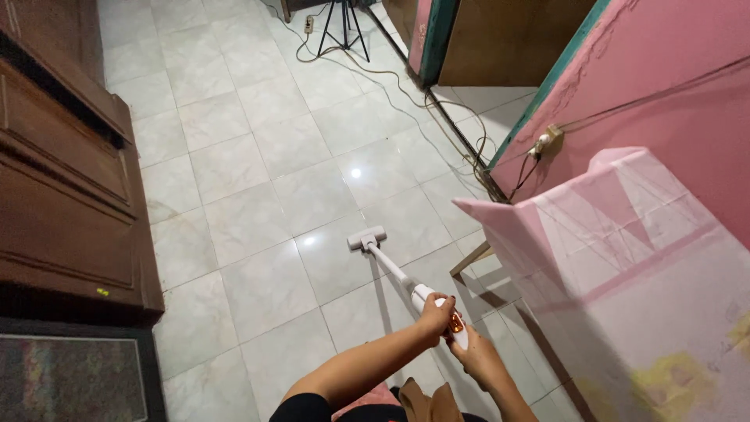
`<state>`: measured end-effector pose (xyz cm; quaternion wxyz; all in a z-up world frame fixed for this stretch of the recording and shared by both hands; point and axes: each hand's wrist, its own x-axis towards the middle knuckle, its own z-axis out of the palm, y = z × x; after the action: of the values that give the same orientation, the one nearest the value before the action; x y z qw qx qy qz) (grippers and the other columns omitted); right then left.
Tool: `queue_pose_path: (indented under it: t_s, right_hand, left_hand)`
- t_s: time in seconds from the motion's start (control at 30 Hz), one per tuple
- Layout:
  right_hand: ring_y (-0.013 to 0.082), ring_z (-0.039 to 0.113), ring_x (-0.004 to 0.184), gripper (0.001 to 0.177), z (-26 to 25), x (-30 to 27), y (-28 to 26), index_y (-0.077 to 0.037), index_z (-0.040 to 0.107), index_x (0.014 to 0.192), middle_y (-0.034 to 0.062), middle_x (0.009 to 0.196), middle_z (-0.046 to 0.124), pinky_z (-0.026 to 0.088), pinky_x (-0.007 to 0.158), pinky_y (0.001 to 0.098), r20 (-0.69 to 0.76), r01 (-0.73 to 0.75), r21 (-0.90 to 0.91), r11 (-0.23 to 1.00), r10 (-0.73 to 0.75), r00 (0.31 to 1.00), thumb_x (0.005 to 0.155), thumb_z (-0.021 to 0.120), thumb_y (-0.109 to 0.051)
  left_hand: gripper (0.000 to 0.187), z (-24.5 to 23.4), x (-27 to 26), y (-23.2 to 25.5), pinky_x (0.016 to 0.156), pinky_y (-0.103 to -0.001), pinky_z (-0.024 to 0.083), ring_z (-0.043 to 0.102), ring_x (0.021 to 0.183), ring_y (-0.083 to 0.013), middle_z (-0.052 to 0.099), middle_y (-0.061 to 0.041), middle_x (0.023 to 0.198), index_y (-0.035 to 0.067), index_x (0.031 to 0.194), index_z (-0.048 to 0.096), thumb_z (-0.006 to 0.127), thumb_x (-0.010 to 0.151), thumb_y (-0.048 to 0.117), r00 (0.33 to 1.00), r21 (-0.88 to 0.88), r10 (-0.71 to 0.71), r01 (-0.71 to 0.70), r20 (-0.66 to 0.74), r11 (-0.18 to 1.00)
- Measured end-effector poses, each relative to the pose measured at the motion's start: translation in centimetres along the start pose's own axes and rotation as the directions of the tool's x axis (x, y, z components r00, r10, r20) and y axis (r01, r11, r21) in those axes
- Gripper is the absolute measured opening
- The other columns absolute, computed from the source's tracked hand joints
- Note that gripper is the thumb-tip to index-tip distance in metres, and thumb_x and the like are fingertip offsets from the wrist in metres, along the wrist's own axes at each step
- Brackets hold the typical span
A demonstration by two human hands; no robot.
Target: The person is vacuuming the tiled floor in a home.
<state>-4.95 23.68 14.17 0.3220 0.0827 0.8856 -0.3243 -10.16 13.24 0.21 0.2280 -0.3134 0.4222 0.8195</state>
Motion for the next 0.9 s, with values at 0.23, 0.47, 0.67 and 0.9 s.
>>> queue_pose_path:
  t_s: [0.23,0.47,0.67,0.9]
  right_hand:
    - [0.0298,0.075,0.062,0.053,1.5,7.0,-4.7,-0.009,0.056,0.131,0.0185,0.083,0.076,0.059,0.063,0.0426,-0.073,0.022,-0.040,0.999,-0.025,0.997,0.089,0.067,-0.038]
    - [0.0382,0.074,0.081,0.055,2.1,11.8,-5.6,-0.008,0.055,0.131,0.0231,0.094,0.076,0.056,0.074,0.0481,-0.151,0.063,-0.086,0.994,-0.075,0.986,0.088,0.068,-0.039]
    - [0.0302,0.073,0.073,0.052,-2.0,8.9,-3.9,-0.010,0.058,0.130,0.0190,0.091,0.076,0.056,0.067,0.0430,-0.132,0.018,-0.018,1.000,-0.021,0.991,0.087,0.070,-0.037]
    - [0.0189,0.062,0.053,0.051,-8.7,1.2,-0.9,-0.012,0.061,0.134,0.0128,0.074,0.074,0.051,0.052,0.0359,-0.039,-0.238,0.149,0.960,0.246,0.968,0.086,0.069,-0.027]
  left_hand:
    - [0.039,-2.4,3.9,7.7,0.059,-0.040,0.059,0.068,0.068,-0.0230,0.067,-0.013,0.087,0.013,0.130,0.039,0.061,0.102,0.029,0.998,0.008,0.040,-0.040,0.039,0.999]
    - [0.040,-2.6,5.9,11.7,0.059,-0.040,0.058,0.068,0.069,-0.0222,0.066,-0.011,0.088,0.015,0.130,0.039,0.060,0.101,0.031,0.999,0.139,0.005,-0.010,0.038,0.990]
    - [0.041,1.1,7.0,6.9,0.059,-0.039,0.056,0.067,0.074,-0.0232,0.068,-0.011,0.090,0.018,0.129,0.044,0.065,0.099,0.036,0.999,0.206,0.032,-0.031,-0.003,0.978]
    - [0.045,8.9,-0.5,4.8,0.059,-0.039,0.053,0.064,0.081,-0.0211,0.064,-0.010,0.100,0.019,0.134,0.038,0.064,0.102,0.039,0.969,0.165,-0.190,0.164,0.157,0.973]
